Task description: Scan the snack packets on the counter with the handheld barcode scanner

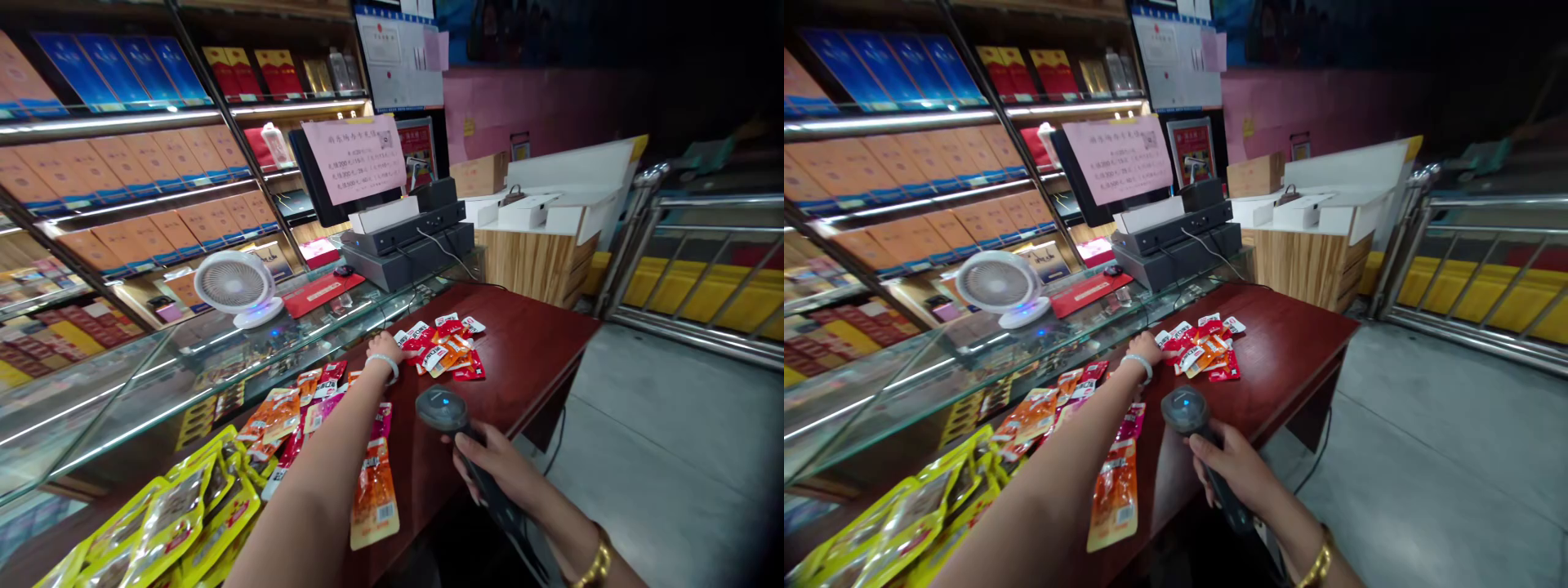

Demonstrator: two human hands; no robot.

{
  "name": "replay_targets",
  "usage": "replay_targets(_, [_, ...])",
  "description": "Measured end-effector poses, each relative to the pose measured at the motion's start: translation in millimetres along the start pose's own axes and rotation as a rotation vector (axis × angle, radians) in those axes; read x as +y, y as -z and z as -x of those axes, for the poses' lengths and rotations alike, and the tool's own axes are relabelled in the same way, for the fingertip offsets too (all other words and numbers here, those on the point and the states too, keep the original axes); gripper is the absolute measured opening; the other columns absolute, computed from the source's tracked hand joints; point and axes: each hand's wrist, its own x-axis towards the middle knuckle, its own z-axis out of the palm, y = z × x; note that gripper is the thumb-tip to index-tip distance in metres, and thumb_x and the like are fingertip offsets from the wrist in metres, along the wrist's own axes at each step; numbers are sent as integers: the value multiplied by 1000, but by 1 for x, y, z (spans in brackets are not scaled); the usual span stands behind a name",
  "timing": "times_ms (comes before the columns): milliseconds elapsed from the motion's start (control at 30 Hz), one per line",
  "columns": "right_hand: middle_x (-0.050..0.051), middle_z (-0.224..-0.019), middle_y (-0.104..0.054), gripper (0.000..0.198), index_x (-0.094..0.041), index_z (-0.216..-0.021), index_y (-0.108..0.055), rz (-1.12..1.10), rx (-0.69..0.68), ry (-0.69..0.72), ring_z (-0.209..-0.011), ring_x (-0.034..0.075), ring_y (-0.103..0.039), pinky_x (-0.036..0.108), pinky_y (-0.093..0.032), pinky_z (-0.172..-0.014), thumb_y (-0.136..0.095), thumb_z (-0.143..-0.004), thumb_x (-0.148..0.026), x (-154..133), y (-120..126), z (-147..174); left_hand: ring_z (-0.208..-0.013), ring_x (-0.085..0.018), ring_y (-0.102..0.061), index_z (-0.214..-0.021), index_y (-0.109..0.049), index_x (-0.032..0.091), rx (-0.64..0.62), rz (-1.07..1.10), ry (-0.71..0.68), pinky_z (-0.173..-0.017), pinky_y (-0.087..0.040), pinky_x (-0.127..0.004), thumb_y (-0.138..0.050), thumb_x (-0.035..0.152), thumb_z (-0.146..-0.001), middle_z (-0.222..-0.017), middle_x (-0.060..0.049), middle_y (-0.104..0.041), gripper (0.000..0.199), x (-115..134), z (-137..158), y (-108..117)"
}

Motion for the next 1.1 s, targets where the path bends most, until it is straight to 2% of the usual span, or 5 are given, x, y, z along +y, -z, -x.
replay_targets(267, [-7, -54, -53, 53, -16, -98, -53, -2, 58, 18, -35, 8, -50, 19, -39, -35, -63, -77, -63, -2, -3, 2, -87, -21, -66, -111, -39, 20, 138, 326, -137, -75, -45, -29, -73, 36, -72, -101, -10, -66, 55, -44, 35, 18])
replay_targets(667, [-6, -57, -54, 46, -17, -98, -54, -7, -47, 42, -38, 9, -51, 21, -41, -37, -62, -81, -59, -7, -40, 2, -77, -16, -63, -110, -45, 21, 149, 577, -238, -69, -48, -27, -67, 29, -73, -89, -1, -65, 44, -114, 126, 44])
replay_targets(933, [-7, -57, -54, 47, -17, -89, -52, 54, -116, 24, -36, 7, -50, 20, -41, -36, -64, -78, -61, 4, -45, 2, -87, -24, -64, -114, -51, 21, 73, 143, -32, -74, -47, -32, -66, 49, -73, -98, -7, -68, 53, -168, 143, 87])
replay_targets(1033, [-7, -56, -54, 47, -18, -90, -51, 44, -102, 18, -35, 7, -49, 19, -40, -35, -63, -78, -61, 6, -38, 2, -108, -33, -57, -118, -53, 22, 244, -137, 15, -88, -44, -41, -65, 54, -73, -115, -12, -64, 57, -170, 139, 93])
replay_targets(1100, [-7, -56, -54, 46, -18, -91, -51, 36, -86, 21, -35, 7, -48, 19, -40, -36, -63, -79, -60, 7, -32, 3, -116, -33, -53, -121, -53, 23, 352, -205, -79, -96, -40, -43, -62, 53, -76, -121, -13, -61, 56, -153, 134, 87])
